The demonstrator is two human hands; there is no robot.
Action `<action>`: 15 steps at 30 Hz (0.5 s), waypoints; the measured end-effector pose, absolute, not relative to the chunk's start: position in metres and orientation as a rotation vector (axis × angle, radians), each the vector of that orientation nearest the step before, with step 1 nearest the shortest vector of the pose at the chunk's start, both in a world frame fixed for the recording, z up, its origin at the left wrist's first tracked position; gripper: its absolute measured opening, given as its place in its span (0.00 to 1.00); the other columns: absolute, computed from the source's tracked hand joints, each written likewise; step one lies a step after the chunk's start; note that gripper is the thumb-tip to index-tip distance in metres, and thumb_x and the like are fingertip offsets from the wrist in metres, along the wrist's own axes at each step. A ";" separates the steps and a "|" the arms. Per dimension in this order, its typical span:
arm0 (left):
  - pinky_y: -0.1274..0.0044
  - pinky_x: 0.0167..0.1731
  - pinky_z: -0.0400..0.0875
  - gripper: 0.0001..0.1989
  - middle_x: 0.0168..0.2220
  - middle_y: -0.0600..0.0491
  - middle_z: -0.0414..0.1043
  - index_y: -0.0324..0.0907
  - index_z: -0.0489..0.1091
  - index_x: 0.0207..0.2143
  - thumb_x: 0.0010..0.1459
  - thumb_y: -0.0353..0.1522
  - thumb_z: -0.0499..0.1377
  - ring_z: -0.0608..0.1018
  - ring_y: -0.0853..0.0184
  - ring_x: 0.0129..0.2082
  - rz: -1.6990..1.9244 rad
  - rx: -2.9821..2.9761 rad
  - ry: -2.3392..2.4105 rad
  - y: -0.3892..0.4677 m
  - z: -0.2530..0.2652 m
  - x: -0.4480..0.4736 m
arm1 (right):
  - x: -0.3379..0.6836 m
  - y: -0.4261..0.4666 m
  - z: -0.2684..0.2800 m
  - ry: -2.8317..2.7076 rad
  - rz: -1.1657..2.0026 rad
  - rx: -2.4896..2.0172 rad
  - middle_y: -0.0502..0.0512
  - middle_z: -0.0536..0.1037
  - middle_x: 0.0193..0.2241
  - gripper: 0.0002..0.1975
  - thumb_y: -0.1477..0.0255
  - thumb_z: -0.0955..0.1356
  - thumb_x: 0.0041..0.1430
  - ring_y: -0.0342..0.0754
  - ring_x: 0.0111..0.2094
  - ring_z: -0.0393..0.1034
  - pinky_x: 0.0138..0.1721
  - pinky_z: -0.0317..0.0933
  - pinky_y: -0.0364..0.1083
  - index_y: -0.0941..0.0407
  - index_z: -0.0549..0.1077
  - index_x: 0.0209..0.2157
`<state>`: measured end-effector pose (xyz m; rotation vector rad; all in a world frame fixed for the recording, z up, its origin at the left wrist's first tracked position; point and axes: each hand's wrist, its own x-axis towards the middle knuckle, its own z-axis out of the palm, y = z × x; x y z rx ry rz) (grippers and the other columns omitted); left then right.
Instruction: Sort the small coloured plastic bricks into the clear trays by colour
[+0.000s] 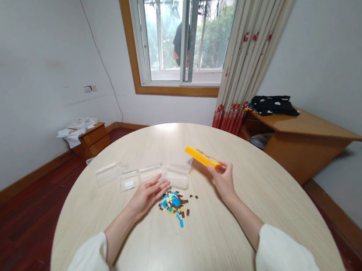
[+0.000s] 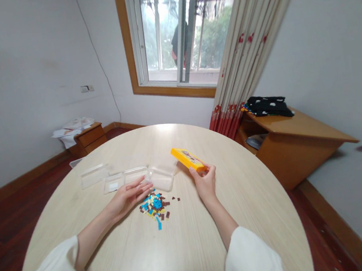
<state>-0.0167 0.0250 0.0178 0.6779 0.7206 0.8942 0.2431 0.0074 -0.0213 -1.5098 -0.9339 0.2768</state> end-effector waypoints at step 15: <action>0.72 0.51 0.67 0.16 0.38 0.39 0.76 0.31 0.73 0.39 0.49 0.33 0.64 0.77 0.60 0.43 0.886 0.796 0.699 0.028 0.012 -0.020 | 0.222 -0.007 -0.013 -1.140 0.301 -1.255 0.61 0.64 0.47 0.26 0.60 0.70 0.44 0.52 0.49 0.64 0.48 0.61 0.54 0.53 0.57 0.42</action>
